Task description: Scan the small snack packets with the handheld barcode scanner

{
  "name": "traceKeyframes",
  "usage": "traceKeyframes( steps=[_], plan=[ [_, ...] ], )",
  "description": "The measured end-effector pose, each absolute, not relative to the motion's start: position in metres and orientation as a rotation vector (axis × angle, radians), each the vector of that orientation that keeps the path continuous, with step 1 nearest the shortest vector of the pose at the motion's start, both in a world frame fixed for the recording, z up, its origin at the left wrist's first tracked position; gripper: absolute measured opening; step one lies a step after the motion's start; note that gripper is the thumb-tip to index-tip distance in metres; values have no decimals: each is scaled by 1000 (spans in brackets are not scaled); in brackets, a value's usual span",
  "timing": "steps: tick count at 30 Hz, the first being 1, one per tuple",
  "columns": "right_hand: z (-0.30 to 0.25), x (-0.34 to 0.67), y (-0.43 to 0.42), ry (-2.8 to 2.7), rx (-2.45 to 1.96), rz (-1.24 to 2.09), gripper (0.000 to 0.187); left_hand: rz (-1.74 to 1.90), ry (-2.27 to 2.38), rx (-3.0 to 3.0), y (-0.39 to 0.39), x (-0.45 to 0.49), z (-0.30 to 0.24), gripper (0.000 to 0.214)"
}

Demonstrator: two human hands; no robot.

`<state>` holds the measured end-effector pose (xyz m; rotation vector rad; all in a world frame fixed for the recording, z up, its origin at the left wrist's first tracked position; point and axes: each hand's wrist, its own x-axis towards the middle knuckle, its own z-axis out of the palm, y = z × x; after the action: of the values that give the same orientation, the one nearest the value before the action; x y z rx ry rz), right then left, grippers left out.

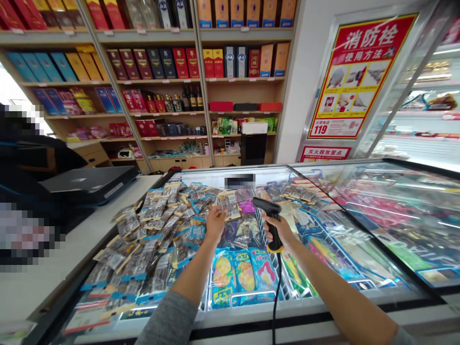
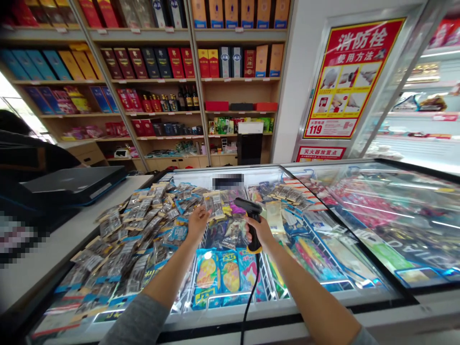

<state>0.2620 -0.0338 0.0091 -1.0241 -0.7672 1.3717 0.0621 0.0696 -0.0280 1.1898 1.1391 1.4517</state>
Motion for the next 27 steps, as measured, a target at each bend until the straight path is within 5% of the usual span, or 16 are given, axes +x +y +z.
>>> traceKeyframes(
  steps=[7, 16, 27],
  plan=[
    [6, 311, -19, -428, -776, 1245, 39, 1231, 1086, 1403, 86, 109, -21, 32],
    [10, 359, -4, -121, -698, 833, 38, 1087, 866, 1406, 121, 305, 25, 30],
    [10, 364, 9, 107, -813, 732, 36, 862, 985, 2449, 106, 347, 31, 20]
  ],
)
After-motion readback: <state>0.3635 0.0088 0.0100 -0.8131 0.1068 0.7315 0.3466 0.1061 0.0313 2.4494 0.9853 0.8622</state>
